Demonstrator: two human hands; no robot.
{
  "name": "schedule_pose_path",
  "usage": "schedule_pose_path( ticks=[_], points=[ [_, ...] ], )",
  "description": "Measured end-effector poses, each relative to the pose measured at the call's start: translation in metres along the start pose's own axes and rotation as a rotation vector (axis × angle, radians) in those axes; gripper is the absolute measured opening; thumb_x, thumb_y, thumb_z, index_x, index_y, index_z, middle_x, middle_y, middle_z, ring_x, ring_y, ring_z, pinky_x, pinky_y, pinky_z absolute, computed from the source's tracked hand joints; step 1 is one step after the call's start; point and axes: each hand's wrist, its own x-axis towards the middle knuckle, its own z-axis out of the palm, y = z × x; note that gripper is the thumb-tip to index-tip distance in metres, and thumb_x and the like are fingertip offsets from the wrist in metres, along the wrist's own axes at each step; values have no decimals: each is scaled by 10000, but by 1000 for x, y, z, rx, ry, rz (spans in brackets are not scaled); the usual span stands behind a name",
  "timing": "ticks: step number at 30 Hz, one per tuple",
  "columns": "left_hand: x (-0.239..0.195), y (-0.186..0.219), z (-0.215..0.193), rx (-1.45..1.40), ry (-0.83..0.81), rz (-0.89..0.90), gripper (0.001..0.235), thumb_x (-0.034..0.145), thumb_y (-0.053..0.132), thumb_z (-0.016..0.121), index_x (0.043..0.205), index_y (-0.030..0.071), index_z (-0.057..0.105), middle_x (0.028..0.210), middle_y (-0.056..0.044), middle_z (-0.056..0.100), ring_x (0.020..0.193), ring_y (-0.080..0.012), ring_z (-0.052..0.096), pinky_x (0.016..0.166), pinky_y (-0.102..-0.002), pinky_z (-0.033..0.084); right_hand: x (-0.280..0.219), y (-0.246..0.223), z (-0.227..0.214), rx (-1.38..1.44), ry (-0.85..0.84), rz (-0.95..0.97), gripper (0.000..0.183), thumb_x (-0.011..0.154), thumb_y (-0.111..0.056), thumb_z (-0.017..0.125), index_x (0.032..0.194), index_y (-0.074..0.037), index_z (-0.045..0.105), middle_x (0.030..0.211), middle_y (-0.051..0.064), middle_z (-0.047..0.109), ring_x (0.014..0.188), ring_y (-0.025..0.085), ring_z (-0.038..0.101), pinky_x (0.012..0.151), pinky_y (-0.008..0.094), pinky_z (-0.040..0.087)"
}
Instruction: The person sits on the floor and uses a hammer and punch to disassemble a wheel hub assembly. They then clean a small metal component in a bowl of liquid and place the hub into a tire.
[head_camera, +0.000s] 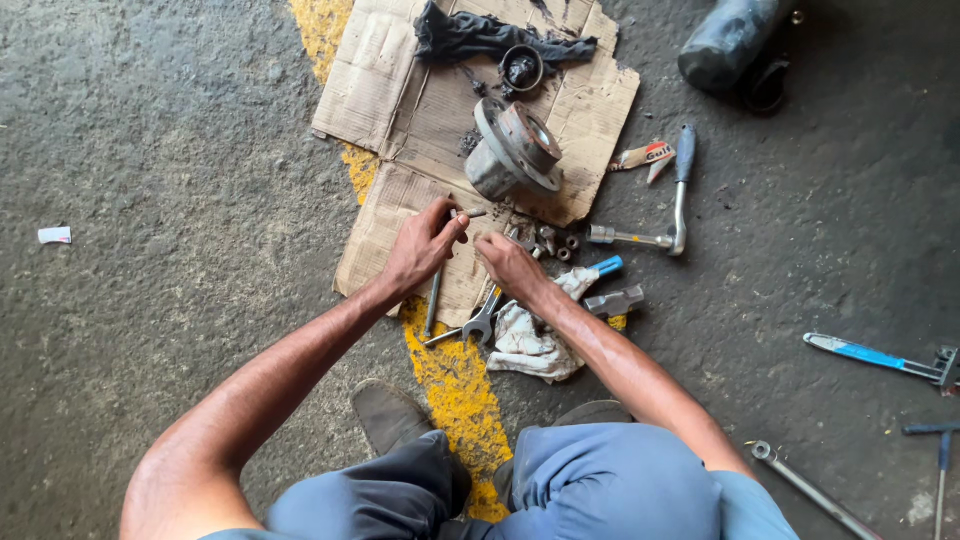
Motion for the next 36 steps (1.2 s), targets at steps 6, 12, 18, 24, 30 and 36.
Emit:
schedule_pose_path(
  ticks=[6,12,18,24,30,36],
  points=[
    [10,-11,0,31,5,16,432,1016,409,557,1160,8,634,850,-124,781,668,-183,721,632,-370,573,-4,-1,4,118,7,212,134,1005,-85,607,1001,43,568,930,147,587,759,243,628,590,298,597],
    [23,-24,5,123,23,53,432,1032,420,570,1163,14,637,856,-145,757,718,-231,722,659,-400,577,11,17,6,-328,33,-73,53,944,51,525,971,12,548,903,135,541,760,202,559,600,303,543],
    [26,-34,3,129,44,74,415,1018,410,590,1148,19,638,882,-145,761,769,-233,735,696,-399,583,13,-6,19,-531,-216,-15,185,911,167,478,958,6,557,834,110,529,689,159,511,520,269,501],
    [20,-25,-4,54,1,61,421,1039,422,548,1132,22,643,868,-117,776,759,-198,736,688,-383,580,12,-45,-38,394,-435,618,158,972,-168,689,932,-43,601,844,108,656,725,184,618,606,290,520],
    [10,-4,-3,-19,-121,39,438,1004,416,549,1164,14,616,846,-100,773,648,-172,701,616,-354,575,-1,-44,-117,1283,120,675,194,928,-100,683,1094,-25,616,1032,127,712,972,198,752,741,347,641],
    [7,20,11,-41,-192,30,427,1013,430,551,1088,16,629,822,-79,759,641,-156,691,597,-333,561,-1,-53,-139,1119,229,485,265,981,-40,686,1236,25,659,1084,143,719,967,179,715,885,311,613]
  ],
)
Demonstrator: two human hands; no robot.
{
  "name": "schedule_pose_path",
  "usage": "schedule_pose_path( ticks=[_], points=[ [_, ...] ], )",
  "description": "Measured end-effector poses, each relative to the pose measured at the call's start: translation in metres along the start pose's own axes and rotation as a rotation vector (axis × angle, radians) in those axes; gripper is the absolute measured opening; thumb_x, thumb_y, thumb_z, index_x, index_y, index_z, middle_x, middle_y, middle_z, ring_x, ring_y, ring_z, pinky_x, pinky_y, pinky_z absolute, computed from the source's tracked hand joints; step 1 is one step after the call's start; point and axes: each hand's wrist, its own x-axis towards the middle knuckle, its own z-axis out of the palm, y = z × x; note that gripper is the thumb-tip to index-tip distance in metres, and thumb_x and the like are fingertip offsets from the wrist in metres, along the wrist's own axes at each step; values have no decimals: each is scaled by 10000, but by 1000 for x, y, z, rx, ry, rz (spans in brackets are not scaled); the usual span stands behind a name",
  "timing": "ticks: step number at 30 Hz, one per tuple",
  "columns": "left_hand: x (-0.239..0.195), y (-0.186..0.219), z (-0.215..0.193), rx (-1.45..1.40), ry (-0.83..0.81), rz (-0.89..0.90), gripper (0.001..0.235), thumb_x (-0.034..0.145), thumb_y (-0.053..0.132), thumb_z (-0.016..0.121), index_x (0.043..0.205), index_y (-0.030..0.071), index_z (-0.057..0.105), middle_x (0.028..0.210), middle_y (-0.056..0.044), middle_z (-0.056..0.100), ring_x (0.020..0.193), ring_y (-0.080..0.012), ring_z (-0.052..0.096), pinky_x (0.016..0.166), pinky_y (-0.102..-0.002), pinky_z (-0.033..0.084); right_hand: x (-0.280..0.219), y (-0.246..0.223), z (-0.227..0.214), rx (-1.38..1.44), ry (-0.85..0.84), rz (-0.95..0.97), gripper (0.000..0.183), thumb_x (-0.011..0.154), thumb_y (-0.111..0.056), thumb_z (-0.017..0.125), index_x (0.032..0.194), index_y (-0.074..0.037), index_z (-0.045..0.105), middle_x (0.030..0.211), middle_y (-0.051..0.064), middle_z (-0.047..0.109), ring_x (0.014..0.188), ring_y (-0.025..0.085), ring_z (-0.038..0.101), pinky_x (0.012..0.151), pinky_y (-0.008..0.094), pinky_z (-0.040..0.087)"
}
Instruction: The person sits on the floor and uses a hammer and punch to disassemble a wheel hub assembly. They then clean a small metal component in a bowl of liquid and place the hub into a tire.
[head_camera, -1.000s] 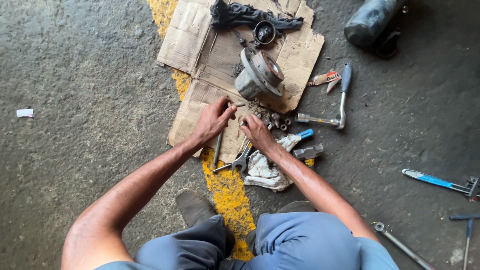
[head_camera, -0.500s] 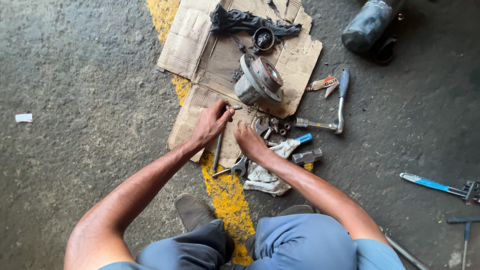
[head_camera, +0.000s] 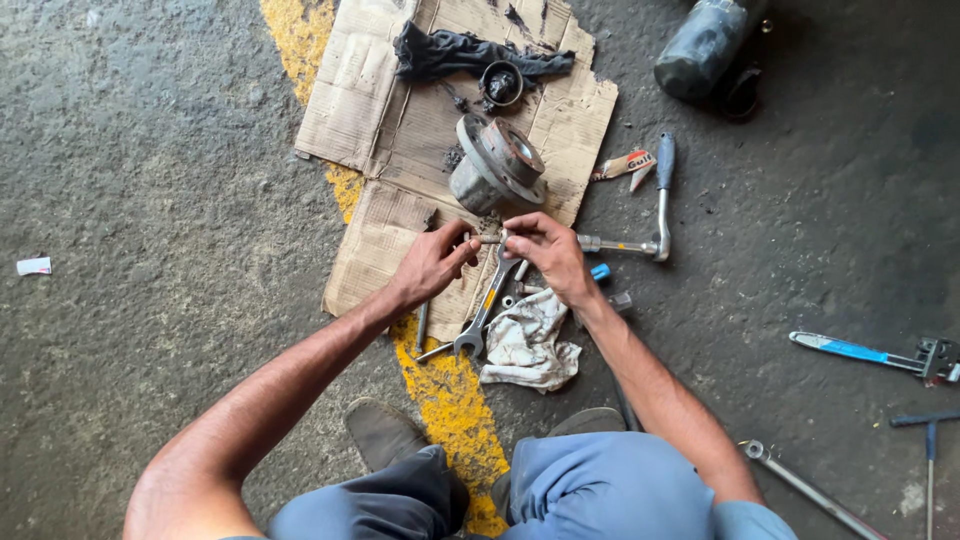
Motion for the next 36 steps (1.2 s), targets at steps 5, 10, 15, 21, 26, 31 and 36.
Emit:
schedule_pose_path(
  ticks=[5,10,15,21,26,31,36],
  points=[
    [-7,7,3,-80,12,4,416,1008,431,564,1050,22,627,794,-76,741,653,-152,684,596,-327,556,-11,-12,9,-282,-9,-215,209,956,-21,691,1163,8,690,1207,55,632,1121,148,661,994,282,588],
    [-12,14,0,-37,8,-16,399,1003,410,563,1031,17,628,778,-94,726,659,-173,679,597,-352,547,-15,-18,16,-223,-8,-208,218,960,-33,683,1173,13,694,1195,55,655,1090,125,663,961,256,574],
    [-14,19,2,228,37,117,339,1034,369,538,1064,35,590,744,-110,665,664,-228,656,606,-395,516,-16,-14,13,-100,51,-60,246,985,-117,690,1195,11,706,996,59,742,863,99,692,781,240,582],
    [-18,26,7,404,66,389,266,1040,311,546,1032,45,565,809,-120,644,721,-289,654,610,-442,512,-16,-6,16,-107,148,73,296,1005,-262,671,1143,-2,646,806,37,668,628,95,619,507,241,499],
    [-14,28,1,276,-1,144,265,1038,308,545,1068,46,566,791,-140,660,696,-302,659,634,-451,505,-18,-9,9,-51,34,11,297,962,-273,679,1109,-23,615,856,29,703,714,87,692,605,236,596],
    [-13,24,-3,285,-19,293,265,1042,298,554,1065,34,565,839,-174,657,754,-319,654,679,-447,506,-19,-2,7,-139,-21,147,380,1020,-400,588,962,-27,627,736,22,621,544,92,581,471,236,509],
    [-17,22,-2,304,-33,285,289,1033,314,572,1095,32,581,905,-164,692,808,-318,666,700,-440,519,-19,13,8,-172,-19,329,591,1075,-573,468,807,-59,582,632,-19,522,489,66,467,410,232,389]
  ],
)
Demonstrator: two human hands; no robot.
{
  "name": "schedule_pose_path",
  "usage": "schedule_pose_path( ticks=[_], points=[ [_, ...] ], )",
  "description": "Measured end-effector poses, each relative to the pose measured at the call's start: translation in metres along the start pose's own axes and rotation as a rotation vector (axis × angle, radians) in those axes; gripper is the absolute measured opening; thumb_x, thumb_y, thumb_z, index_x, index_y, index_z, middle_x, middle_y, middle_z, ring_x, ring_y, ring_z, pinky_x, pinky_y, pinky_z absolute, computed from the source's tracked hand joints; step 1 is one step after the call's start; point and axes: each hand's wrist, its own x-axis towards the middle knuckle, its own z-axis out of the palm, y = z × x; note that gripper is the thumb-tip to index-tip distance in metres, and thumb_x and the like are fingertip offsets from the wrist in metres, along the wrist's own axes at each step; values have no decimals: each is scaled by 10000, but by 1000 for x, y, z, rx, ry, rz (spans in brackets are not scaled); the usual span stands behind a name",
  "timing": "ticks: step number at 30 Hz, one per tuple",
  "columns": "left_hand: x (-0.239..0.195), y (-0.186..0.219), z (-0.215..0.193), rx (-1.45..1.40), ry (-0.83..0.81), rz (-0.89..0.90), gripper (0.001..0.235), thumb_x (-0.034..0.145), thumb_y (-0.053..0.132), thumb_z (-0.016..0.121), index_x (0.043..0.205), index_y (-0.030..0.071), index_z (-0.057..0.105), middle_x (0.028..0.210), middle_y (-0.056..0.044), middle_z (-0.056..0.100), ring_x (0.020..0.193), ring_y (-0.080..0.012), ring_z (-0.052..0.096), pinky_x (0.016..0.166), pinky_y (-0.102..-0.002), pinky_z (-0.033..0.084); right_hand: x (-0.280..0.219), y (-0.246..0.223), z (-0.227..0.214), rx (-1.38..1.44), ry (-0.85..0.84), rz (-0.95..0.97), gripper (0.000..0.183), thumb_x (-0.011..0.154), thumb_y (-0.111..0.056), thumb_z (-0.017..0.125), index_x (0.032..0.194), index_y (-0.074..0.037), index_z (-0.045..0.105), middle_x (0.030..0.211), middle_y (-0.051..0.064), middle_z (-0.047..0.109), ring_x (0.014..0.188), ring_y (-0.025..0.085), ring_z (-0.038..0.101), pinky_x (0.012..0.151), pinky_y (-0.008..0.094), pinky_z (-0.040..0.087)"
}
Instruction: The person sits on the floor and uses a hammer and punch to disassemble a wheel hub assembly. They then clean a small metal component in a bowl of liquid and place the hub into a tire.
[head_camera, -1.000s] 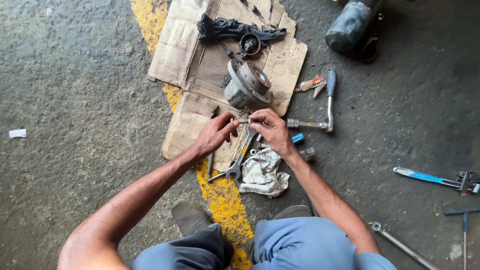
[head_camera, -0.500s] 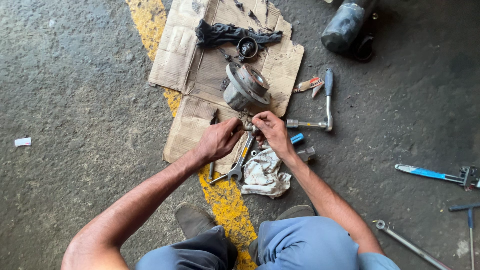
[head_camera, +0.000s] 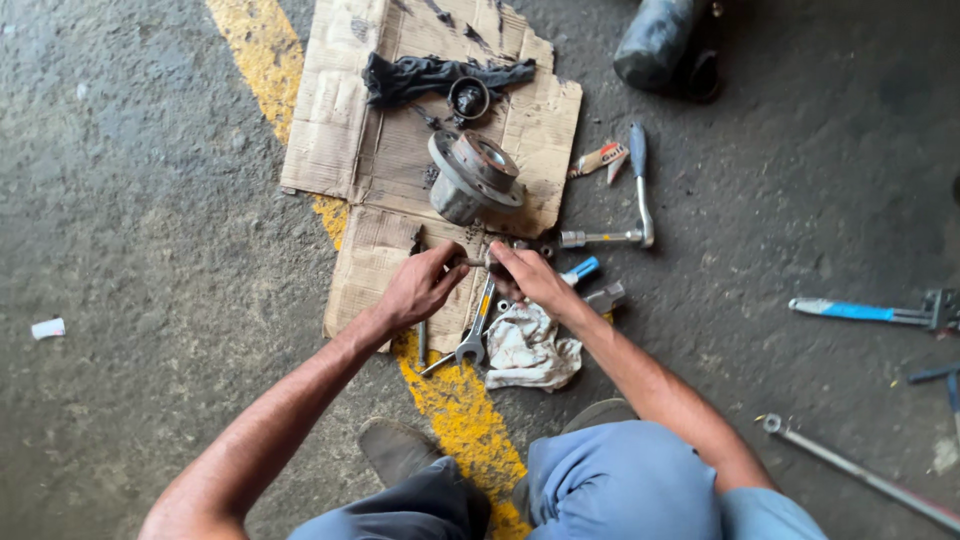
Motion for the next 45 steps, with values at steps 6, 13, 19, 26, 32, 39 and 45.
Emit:
schedule_pose_path(
  ticks=[6,13,19,26,32,39,45],
  points=[
    [-1,-4,-2,-36,-84,-104,322,1046,336,528,1162,39,577,937,-154,719,786,-261,685,705,-413,557,14,21,-10,-9,-142,67,671,1033,-620,486,780,-23,661,587,28,634,468,92,540,443,237,447],
    [0,-60,14,98,-160,-45,268,1038,304,522,1103,49,569,982,-104,720,807,-229,690,694,-405,573,-1,65,-12,-695,-58,-18,666,935,-683,460,1011,-39,612,635,20,602,441,85,533,356,259,446],
    [7,-110,21,424,-403,-65,278,1078,308,450,1189,66,530,956,-93,682,783,-264,688,632,-370,627,-55,109,-4,-1039,-161,139,377,991,-401,542,1049,-32,595,754,66,607,634,156,555,569,339,476],
    [18,-3,28,-110,-268,-156,483,1062,415,490,1465,149,454,1337,-145,596,1039,-279,696,808,-447,599,-42,50,-52,408,-17,-249,186,1069,-202,564,1113,-23,593,999,91,635,946,206,603,869,393,520],
    [36,66,45,-594,252,-412,506,1016,399,479,1375,44,510,1276,-260,662,1083,-362,686,835,-527,609,-42,-36,14,273,4,-495,611,1122,-431,358,1585,-36,302,1630,181,319,1518,287,301,1266,451,245],
    [38,70,30,-880,539,-370,469,1046,384,420,1417,105,482,1331,-196,588,1191,-312,608,952,-565,570,-81,-74,49,-209,-58,-409,834,985,-637,191,1641,-122,164,1744,115,-72,1597,320,-52,1218,520,77],
    [49,81,28,-545,508,-290,387,1010,287,443,1348,106,497,1218,-136,624,999,-264,654,809,-525,616,-80,-97,59,169,-108,-530,925,989,-693,292,1632,-125,-52,1735,145,-134,1617,344,-38,1280,511,102]
  ],
)
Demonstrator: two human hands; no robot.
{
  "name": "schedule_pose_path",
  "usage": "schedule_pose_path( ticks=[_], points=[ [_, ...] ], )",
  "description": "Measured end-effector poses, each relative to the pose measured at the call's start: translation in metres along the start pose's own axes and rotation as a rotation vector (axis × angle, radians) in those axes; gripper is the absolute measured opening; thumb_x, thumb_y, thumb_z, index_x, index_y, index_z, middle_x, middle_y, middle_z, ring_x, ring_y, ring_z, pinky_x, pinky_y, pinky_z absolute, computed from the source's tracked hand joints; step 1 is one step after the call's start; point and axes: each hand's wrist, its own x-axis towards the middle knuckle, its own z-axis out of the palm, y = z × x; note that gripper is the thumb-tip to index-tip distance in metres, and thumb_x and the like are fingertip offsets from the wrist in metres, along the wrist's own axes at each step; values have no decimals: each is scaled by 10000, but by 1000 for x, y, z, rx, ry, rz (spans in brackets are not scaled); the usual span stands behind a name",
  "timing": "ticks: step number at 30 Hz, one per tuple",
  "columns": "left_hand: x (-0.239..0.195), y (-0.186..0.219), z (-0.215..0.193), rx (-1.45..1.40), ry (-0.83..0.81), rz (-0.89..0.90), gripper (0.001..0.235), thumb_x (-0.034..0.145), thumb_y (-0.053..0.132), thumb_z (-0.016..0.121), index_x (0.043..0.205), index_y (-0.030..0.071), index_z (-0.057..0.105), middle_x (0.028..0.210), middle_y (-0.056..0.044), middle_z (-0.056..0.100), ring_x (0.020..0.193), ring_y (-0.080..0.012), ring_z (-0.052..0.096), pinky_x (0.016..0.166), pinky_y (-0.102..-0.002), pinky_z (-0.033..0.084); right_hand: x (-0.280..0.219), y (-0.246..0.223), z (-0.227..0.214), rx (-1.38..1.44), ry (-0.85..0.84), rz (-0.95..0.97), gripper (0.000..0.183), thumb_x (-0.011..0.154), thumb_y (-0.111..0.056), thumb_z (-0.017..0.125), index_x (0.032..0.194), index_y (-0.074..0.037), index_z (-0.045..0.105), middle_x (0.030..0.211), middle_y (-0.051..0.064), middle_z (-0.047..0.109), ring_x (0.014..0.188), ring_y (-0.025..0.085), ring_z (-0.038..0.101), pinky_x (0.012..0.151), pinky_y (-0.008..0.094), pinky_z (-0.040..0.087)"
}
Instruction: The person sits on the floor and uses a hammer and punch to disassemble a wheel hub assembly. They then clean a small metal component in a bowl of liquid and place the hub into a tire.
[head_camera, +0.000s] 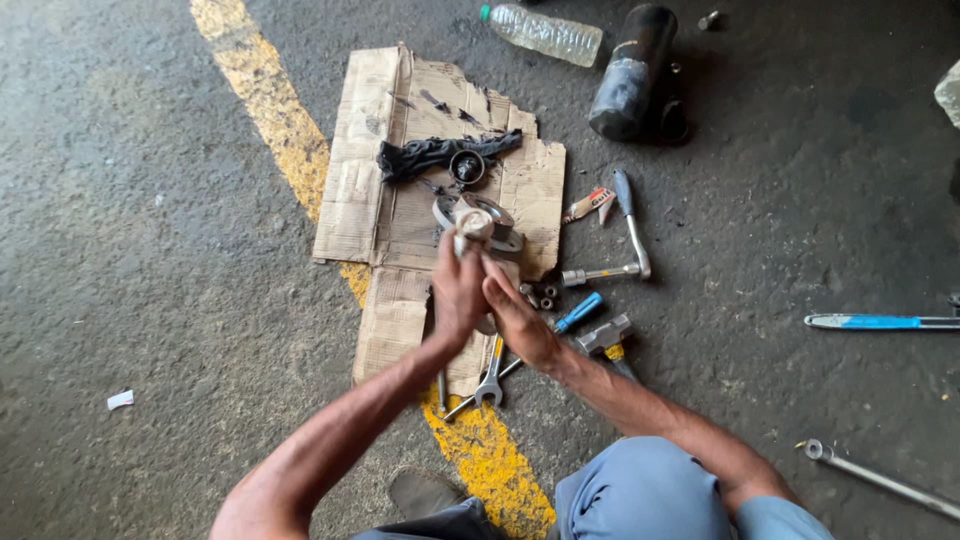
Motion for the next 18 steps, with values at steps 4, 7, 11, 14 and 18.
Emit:
schedule_pose_path(
  ticks=[4,7,11,14,18],
  points=[
    [30,-20,-16,66,89,177,311,1035,250,549,1174,-16,629,947,-155,692,824,-202,607,695,-389,522,-4,-1,-20,-44,-90,13,903,1016,-682,348,1640,-69,122,1658,221,223,1540,352,255,1266,479,244],
    [43,-35,-43,123,88,323,301,1042,255,555,1082,-32,632,959,-101,716,858,-141,644,747,-299,518,-7,22,-55,-3,-129,105,784,1019,-590,473,1595,-77,338,1413,261,624,1276,347,633,1092,464,507],
    [58,-37,-81,429,-199,-49,358,1067,360,519,1032,44,684,820,-82,695,734,-170,602,659,-357,508,14,101,-79,-466,39,202,492,1021,-435,610,1336,-63,676,1152,167,800,1000,262,768,867,421,607],
    [52,-51,-92,959,-402,-331,379,1111,380,428,1065,92,670,785,-127,669,676,-261,612,605,-427,515,33,163,-80,-1043,58,251,425,1014,-437,636,1202,-62,705,1102,114,762,932,257,749,807,423,593],
    [26,-103,-88,1197,-459,155,261,935,118,533,1179,69,614,1012,-190,685,821,-308,688,657,-438,569,59,224,-62,-1437,-34,152,696,875,-490,708,1330,15,561,1120,223,659,875,347,685,678,475,561]
  ],
)
